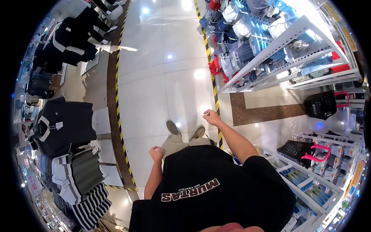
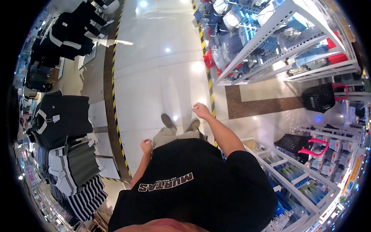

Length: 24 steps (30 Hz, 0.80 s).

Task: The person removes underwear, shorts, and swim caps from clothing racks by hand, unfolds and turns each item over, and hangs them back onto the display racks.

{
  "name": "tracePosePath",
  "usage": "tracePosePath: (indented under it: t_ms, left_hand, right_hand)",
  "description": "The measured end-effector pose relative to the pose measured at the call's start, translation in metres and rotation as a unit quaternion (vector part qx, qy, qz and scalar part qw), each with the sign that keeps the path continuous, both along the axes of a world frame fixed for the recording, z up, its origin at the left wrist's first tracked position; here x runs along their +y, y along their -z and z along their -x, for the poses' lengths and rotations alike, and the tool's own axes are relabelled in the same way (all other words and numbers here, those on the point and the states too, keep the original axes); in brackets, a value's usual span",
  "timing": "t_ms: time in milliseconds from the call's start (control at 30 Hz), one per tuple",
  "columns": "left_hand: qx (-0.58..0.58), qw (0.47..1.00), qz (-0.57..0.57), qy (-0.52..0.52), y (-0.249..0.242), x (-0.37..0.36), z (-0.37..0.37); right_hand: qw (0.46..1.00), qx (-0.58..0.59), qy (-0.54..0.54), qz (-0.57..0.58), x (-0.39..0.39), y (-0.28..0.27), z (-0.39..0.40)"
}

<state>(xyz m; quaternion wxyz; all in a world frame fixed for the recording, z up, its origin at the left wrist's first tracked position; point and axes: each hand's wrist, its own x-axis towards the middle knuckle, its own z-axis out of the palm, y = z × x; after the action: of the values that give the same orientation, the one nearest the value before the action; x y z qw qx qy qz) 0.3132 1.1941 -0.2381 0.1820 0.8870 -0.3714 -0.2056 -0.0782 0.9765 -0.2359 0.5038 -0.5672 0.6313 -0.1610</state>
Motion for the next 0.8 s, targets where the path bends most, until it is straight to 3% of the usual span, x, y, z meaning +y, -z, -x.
tracePosePath:
  t_ms: [133,200,267,333,400,500,567,600,700,767,800]
  left_hand:
    - [0.150,0.984,-0.059,-0.073,0.011,-0.004,-0.011]
    - [0.174,0.980,-0.082,-0.053,0.017,-0.017,-0.017]
    - [0.173,0.980,-0.098,0.001,0.029,-0.038,-0.025]
    - [0.177,0.978,-0.098,0.048,0.044,-0.070,-0.036]
    - [0.186,0.973,-0.111,0.086,0.046,-0.121,-0.045]
    - [0.181,0.970,-0.117,0.110,0.039,-0.216,-0.056]
    - [0.198,0.966,-0.084,0.141,0.070,-0.280,-0.078]
    - [0.208,0.963,-0.085,0.149,0.080,-0.316,-0.086]
    - [0.244,0.947,-0.066,0.198,0.049,-0.421,-0.079]
    - [0.271,0.933,-0.051,0.230,0.021,-0.477,-0.071]
    - [0.289,0.926,-0.041,0.239,0.011,-0.501,-0.066]
  right_hand:
    - [0.996,0.084,0.003,0.002,0.028,0.035,0.041]
    - [0.980,0.156,-0.055,-0.106,0.036,0.012,0.063]
    - [0.972,0.207,-0.097,-0.045,0.072,0.090,0.100]
    - [0.941,0.296,-0.157,0.054,0.101,0.115,0.122]
    - [0.944,0.313,-0.101,0.029,0.128,0.154,0.138]
    - [0.932,0.321,-0.154,0.072,0.129,0.130,0.134]
    - [0.966,0.232,0.038,-0.104,0.095,0.081,0.101]
    - [0.957,0.177,0.131,-0.191,0.077,0.057,0.079]
    - [0.932,0.082,0.325,-0.135,0.014,0.026,0.033]
    - [0.942,0.139,0.306,0.009,-0.039,-0.002,0.014]
    - [0.932,0.121,0.342,-0.006,-0.072,-0.033,0.003]
